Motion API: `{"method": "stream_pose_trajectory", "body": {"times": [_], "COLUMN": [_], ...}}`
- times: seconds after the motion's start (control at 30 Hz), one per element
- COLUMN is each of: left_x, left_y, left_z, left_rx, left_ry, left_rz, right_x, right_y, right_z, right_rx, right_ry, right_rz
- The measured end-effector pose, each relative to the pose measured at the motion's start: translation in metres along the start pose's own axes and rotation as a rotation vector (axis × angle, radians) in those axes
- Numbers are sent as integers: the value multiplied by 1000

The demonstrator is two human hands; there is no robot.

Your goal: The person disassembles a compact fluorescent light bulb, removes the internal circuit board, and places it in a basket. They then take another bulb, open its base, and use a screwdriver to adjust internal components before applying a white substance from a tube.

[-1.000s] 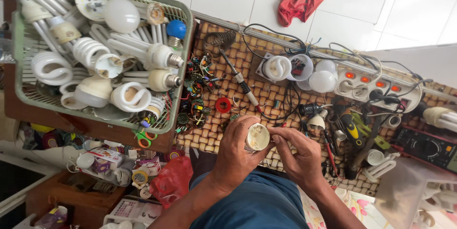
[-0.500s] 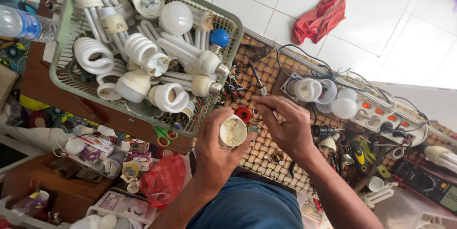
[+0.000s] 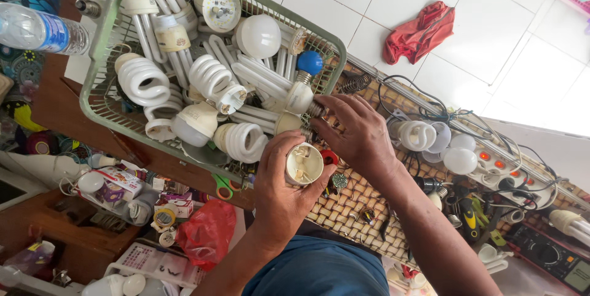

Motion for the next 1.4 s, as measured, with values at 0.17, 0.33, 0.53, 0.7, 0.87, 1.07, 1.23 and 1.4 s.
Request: {"method": "stream_pose_trajectory", "body": {"times": [0.17,0.33,0.53,0.7,0.87,1.07,1.23,1.4], "left_x": [4,6,4,7,8,13,12,12], "left_y": [-3,-3,-7,-6,-9,-10,-11,-12], "left_z": [-3,-3,-13,-19,-17,-11,-9,-8], "left_rx": [3,-4,-54,-54,-64,-77,-90,-106], "left_ry": [-14,-29,-33,-55,-60,-72,-81,-63], "left_rz": [45,29,-45,-63,-88,-89,-105,-97], "right_x": [-8,-18,-17,-17,12,11,9,2], "right_y": [-4,-6,0,3,6,55,68,78], "right_z": [-17,-33,-42,-43,-36,-41,-39,-39], "right_rx": [-28,-45,-12,-4,35,458,464,481], "right_ry": [-52,-76,-91,-102,-231,-157,-184,-213], "right_rz": [69,123,202,308,194,459,524,502]}}
Point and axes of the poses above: each hand's wrist, its own z-axis away from the middle knuckle, its own y-axis out of the palm, x = y × z, the point moved 10 cm from there along -z, towards the middle knuckle, and after that the axes turned 6 degrees about z, right-handed, at the moved point
